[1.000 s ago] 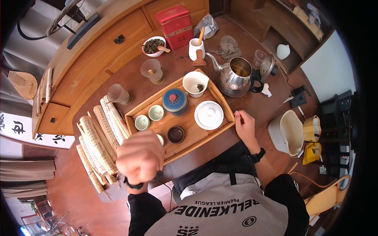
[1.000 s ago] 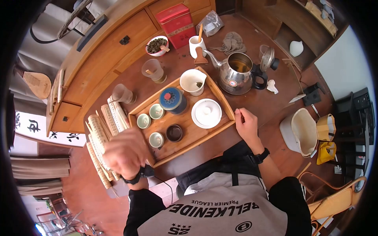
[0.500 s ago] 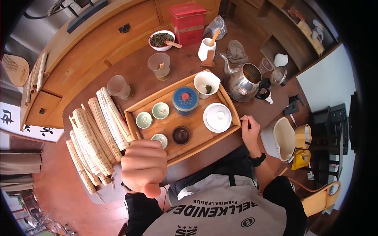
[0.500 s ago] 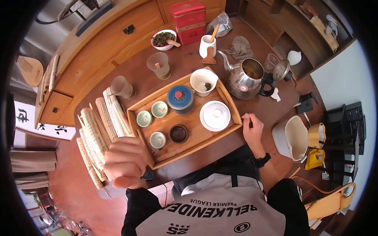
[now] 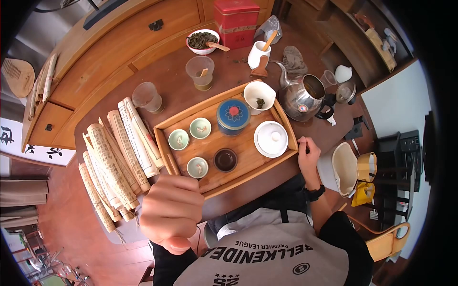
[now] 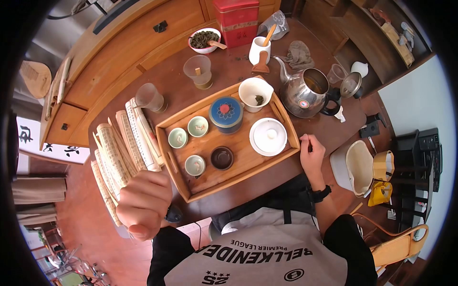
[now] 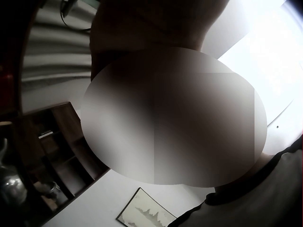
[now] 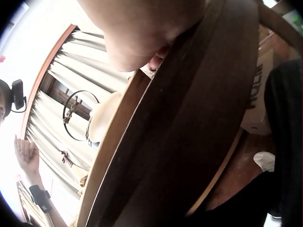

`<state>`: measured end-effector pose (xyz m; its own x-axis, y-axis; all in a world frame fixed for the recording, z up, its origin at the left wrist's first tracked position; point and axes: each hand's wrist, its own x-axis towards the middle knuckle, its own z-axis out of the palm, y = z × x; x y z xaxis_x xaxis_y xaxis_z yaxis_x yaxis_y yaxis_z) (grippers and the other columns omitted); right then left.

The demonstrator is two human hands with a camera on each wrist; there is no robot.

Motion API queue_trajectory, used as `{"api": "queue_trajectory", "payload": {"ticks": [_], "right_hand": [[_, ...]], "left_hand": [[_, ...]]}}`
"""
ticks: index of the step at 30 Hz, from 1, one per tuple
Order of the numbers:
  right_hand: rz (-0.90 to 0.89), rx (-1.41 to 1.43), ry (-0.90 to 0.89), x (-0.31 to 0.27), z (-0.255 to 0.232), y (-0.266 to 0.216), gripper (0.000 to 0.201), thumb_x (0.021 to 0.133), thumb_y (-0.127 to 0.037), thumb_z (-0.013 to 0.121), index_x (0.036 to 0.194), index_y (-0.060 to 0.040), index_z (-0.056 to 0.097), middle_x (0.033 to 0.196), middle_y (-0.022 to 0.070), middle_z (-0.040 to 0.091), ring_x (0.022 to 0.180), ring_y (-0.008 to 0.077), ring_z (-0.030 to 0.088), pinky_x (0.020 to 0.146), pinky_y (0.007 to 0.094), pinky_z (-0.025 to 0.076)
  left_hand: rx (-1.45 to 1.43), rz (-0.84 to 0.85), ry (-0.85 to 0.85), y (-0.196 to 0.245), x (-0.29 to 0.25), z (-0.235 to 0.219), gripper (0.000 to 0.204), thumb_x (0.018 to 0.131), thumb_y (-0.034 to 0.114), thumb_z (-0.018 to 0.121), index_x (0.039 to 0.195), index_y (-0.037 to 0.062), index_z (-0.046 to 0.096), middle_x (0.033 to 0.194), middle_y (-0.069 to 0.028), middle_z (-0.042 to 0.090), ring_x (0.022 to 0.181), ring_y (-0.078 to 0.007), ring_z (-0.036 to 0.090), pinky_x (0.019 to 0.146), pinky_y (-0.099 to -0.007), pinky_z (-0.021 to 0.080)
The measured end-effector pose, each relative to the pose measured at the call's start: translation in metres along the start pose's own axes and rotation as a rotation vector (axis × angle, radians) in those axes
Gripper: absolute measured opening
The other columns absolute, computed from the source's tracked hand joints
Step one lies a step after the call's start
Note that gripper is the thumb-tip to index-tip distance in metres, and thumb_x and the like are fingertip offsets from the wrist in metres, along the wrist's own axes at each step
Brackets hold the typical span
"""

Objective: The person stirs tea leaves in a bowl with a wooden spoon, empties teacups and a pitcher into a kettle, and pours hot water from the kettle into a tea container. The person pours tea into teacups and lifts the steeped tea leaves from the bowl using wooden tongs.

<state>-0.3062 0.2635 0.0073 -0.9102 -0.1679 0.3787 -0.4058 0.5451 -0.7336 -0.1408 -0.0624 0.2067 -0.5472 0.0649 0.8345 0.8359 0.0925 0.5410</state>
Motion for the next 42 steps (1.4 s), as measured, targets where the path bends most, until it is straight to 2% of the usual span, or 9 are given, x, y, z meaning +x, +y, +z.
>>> {"api": "queue_trajectory", "payload": {"ticks": [9,12,14,17,20,23,36,38,42], "right_hand": [[0.01,-0.027,-0.014,0.0,0.001,0.001,0.014,0.097,-0.009,0.06,0.091,0.0015,0.066,0.074,0.0103,0.065,0.063,0.0142,0.059,0.062,0.028,0.047],[-0.009,-0.006,0.001,0.001,0.002,-0.001,0.015,0.097,-0.01,0.06,0.09,0.0019,0.065,0.071,0.0107,0.064,0.062,0.014,0.058,0.061,0.0284,0.047],[0.038,-0.038,-0.027,0.001,0.0,-0.002,0.016,0.097,-0.011,0.06,0.089,0.0022,0.065,0.068,0.0114,0.061,0.06,0.014,0.055,0.06,0.0292,0.046],[0.006,-0.018,0.002,0.001,0.002,-0.004,0.018,0.098,-0.012,0.06,0.088,0.0023,0.064,0.065,0.0115,0.058,0.058,0.0142,0.053,0.058,0.03,0.044],[-0.005,0.0,0.004,0.002,0.002,-0.007,0.018,0.098,-0.012,0.06,0.088,0.0021,0.064,0.065,0.0112,0.058,0.058,0.0145,0.053,0.058,0.03,0.044],[0.012,-0.006,-0.006,0.001,0.003,-0.005,0.018,0.098,-0.012,0.06,0.087,0.0022,0.064,0.065,0.0113,0.058,0.058,0.0148,0.053,0.058,0.0299,0.044],[0.0,0.002,0.004,0.001,0.003,-0.005,0.018,0.098,-0.011,0.06,0.087,0.0022,0.064,0.065,0.0109,0.058,0.057,0.0148,0.053,0.057,0.0295,0.044],[0.006,-0.001,-0.005,0.001,0.003,-0.005,0.018,0.098,-0.011,0.06,0.087,0.0023,0.064,0.065,0.0107,0.058,0.057,0.0144,0.053,0.057,0.0294,0.044],[-0.003,0.007,0.003,0.001,0.003,-0.005,0.018,0.098,-0.012,0.06,0.087,0.0024,0.064,0.065,0.0105,0.058,0.057,0.014,0.052,0.056,0.0295,0.043]], "left_hand": [[-0.058,0.005,-0.095,0.005,0.001,-0.006,0.058,0.109,0.029,0.039,0.054,0.0142,0.029,0.045,0.0045,0.036,0.033,-0.0116,0.033,0.039,-0.0273,0.023],[-0.122,-0.003,-0.144,0.005,0.0,-0.007,0.056,0.107,0.028,0.046,0.055,0.0134,0.034,0.049,0.0041,0.042,0.037,-0.012,0.041,0.04,-0.0267,0.027],[-0.253,0.028,-0.085,0.004,-0.004,-0.004,0.058,0.098,0.026,0.065,0.052,0.0057,0.036,0.048,-0.0033,0.038,0.037,-0.0181,0.033,0.04,-0.0303,0.02],[-0.352,0.029,-0.168,0.003,-0.003,-0.008,0.057,0.097,0.025,0.067,0.052,0.0068,0.037,0.05,-0.0033,0.042,0.038,-0.0175,0.036,0.04,-0.0297,0.022],[-0.316,0.005,-0.282,0.006,0.003,-0.014,0.05,0.106,0.033,0.053,0.062,0.0093,0.047,0.062,-0.0026,0.059,0.046,-0.0154,0.054,0.043,-0.028,0.039],[-0.312,0.003,-0.286,0.008,0.001,-0.012,0.053,0.106,0.035,0.051,0.061,0.0085,0.047,0.065,-0.0051,0.063,0.048,-0.0163,0.056,0.044,-0.0275,0.041],[-0.381,0.072,-0.278,0.016,0.001,0.002,0.066,0.106,0.051,0.039,0.054,0.0097,0.043,0.064,-0.0108,0.063,0.047,-0.019,0.054,0.043,-0.0278,0.041],[-0.44,0.065,-0.109,0.02,0.001,0.013,0.066,0.108,0.044,0.04,0.055,0.006,0.04,0.06,-0.0115,0.056,0.041,-0.0187,0.041,0.04,-0.028,0.027],[-0.455,0.077,-0.109,0.022,0.004,0.016,0.067,0.109,0.044,0.038,0.054,0.0056,0.041,0.065,-0.0167,0.061,0.042,-0.0196,0.043,0.039,-0.0287,0.03]]}}
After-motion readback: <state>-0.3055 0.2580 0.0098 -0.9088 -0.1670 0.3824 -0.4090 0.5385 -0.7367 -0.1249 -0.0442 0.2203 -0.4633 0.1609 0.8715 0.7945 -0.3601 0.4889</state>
